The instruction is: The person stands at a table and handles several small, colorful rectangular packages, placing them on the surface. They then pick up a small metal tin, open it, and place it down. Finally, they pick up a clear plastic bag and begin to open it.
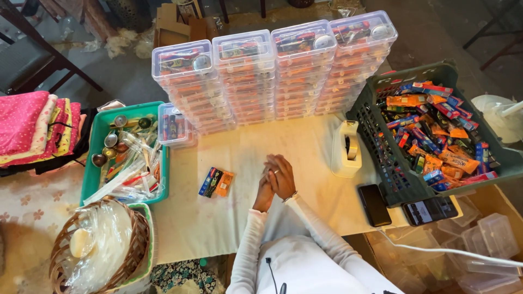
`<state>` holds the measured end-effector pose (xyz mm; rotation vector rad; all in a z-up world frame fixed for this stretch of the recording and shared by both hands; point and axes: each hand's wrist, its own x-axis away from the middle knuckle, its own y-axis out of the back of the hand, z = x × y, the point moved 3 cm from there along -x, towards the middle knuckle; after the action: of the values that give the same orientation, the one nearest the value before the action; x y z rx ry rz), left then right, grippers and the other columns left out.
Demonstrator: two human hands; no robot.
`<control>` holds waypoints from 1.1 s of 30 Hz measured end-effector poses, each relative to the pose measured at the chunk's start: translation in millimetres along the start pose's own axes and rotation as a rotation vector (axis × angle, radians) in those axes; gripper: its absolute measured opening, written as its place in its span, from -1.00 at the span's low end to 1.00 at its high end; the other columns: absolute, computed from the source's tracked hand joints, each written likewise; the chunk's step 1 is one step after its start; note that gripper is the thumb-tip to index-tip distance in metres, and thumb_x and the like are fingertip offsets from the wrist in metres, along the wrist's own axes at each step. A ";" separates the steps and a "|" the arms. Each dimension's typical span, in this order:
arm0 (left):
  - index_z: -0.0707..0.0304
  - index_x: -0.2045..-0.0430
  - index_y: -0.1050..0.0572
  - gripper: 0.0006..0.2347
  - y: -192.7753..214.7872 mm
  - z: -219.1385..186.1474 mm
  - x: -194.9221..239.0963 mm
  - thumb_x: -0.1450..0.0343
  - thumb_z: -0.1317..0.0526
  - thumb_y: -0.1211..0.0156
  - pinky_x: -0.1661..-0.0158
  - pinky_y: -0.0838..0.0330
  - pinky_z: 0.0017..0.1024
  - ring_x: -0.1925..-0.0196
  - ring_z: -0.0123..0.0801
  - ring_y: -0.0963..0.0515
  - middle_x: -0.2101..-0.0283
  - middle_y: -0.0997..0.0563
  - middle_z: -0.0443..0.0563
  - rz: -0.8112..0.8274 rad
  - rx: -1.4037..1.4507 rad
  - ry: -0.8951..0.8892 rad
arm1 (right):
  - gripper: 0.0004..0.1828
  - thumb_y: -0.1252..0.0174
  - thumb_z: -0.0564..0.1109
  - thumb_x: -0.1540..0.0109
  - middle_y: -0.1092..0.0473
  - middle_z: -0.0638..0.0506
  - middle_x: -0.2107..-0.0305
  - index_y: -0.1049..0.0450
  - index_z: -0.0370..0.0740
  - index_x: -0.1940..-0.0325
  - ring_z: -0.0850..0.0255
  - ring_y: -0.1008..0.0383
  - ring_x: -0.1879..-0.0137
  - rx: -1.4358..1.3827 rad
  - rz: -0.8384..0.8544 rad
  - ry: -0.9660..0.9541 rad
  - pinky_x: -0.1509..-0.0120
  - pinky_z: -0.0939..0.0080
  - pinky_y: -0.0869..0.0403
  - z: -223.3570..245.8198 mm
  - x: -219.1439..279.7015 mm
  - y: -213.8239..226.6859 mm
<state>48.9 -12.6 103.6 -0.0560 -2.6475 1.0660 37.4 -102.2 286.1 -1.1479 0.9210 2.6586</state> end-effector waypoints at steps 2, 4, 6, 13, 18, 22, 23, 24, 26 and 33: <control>0.33 -0.24 -0.43 -0.69 6.5 1.5 -0.8 -0.62 0.19 0.03 -0.03 -0.37 -0.50 -0.06 -0.47 -0.47 -0.06 -0.54 -0.11 0.033 -0.149 -0.089 | -0.69 0.04 -0.11 -0.39 -0.42 -0.18 -0.18 -0.53 -0.29 -0.06 -0.12 -0.35 -0.34 -0.073 -0.053 -0.064 -0.43 -0.06 -0.32 -0.1 0.0 -0.1; 0.40 -0.24 -0.46 -0.70 0.8 -8.6 2.7 -0.64 0.23 -0.02 0.01 -0.36 -0.53 -0.02 -0.50 -0.46 -0.02 -0.54 -0.10 0.071 -0.302 -0.178 | -0.68 0.08 -0.10 -0.43 -0.43 -0.20 -0.16 -0.50 -0.31 -0.08 -0.12 -0.39 -0.31 -0.143 -0.113 -0.129 -0.39 -0.01 -0.38 -18.7 9.5 -13.2; 0.34 -0.25 -0.42 -0.65 -17.9 -30.2 13.3 -0.56 0.23 -0.05 -0.03 -0.41 -0.60 -0.01 -0.56 -0.50 0.01 -0.60 -0.13 0.124 -0.661 -0.362 | -0.61 0.15 -0.03 -0.49 -0.50 -0.22 0.06 -0.52 -0.32 -0.08 -0.05 -0.51 -0.05 -0.451 -0.183 -0.534 -0.09 0.09 -0.46 -65.1 33.9 -42.5; 0.15 -0.44 -0.24 -0.42 -2.5 -17.6 7.5 -0.54 -0.15 0.11 -0.03 -0.44 -0.44 0.00 -0.53 -0.47 -0.01 -0.52 -0.07 0.091 -0.690 -0.064 | -0.55 0.09 0.11 -0.45 -0.58 -0.11 0.21 -0.53 -0.28 -0.08 0.05 -0.60 0.17 -0.495 -0.086 -0.785 0.05 0.16 -0.56 -67.6 29.4 -34.1; 0.48 -0.24 -0.18 -0.25 17.7 -9.3 7.5 -0.55 -0.39 0.22 -0.07 -0.46 -0.22 -0.10 -0.27 -0.50 -0.08 -0.45 0.10 0.122 -0.253 -0.081 | -0.62 -0.22 0.08 -0.28 -0.51 -0.11 -0.02 -0.50 -0.28 0.03 -0.04 -0.58 0.03 -0.086 0.245 -0.085 0.01 0.08 -0.57 -52.0 22.3 -14.8; 0.49 -0.23 -0.13 -0.31 -2.2 -51.6 61.2 -0.42 -0.11 -0.24 -0.06 -0.37 -0.20 -0.12 -0.16 -0.44 -0.07 -0.42 0.16 -0.079 -0.833 -0.524 | -0.73 -0.25 0.05 -0.23 -0.53 -0.01 0.08 -0.54 -0.13 0.11 0.00 -0.59 0.06 0.091 0.356 0.055 0.12 0.07 -0.55 -81.8 32.2 -32.9; 0.46 -0.18 -0.18 -0.38 -25.6 -62.2 62.9 -0.41 -0.06 -0.24 -0.07 -0.37 -0.19 -0.12 -0.14 -0.45 -0.05 -0.44 0.15 -0.013 -0.887 -0.557 | -0.75 -0.24 0.05 -0.21 -0.53 0.01 0.13 -0.57 -0.08 0.12 0.00 -0.58 0.11 0.156 0.375 0.124 0.19 0.06 -0.54 -89.1 33.7 -35.5; 0.43 -0.13 -0.24 -0.45 -70.2 -67.1 54.9 -0.40 0.00 -0.25 -0.08 -0.37 -0.18 -0.12 -0.12 -0.46 -0.04 -0.46 0.14 0.053 -0.941 -0.590 | -0.76 -0.22 0.04 -0.18 -0.53 0.03 0.19 -0.59 -0.04 0.13 0.01 -0.56 0.16 0.222 0.394 0.193 0.27 0.05 -0.53 -96.4 35.4 -38.1; 0.37 -0.03 -0.36 -0.58 -116.0 -84.9 70.7 -0.38 0.11 -0.26 -0.10 -0.37 -0.16 -0.11 -0.08 -0.48 0.00 -0.50 0.12 0.189 -1.056 -0.658 | -0.76 -0.22 0.05 -0.18 -0.53 0.02 0.21 -0.59 -0.04 0.14 0.01 -0.56 0.17 0.253 0.419 0.220 0.28 0.04 -0.53 -91.1 26.6 -29.5; 0.20 0.24 -0.59 -0.87 -150.9 -55.0 75.6 -0.37 0.29 -0.30 -0.10 -0.38 -0.12 -0.08 -0.05 -0.53 0.11 -0.58 0.00 0.499 -1.345 -0.785 | -0.75 -0.20 0.12 -0.20 -0.52 0.00 0.31 -0.59 -0.04 0.20 0.01 -0.54 0.22 0.492 0.612 0.382 0.35 0.02 -0.53 -104.3 18.9 -31.2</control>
<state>2.3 -74.5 263.4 -0.6962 -3.5760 -1.0365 99.5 -138.8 202.3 -1.4290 2.1482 2.3657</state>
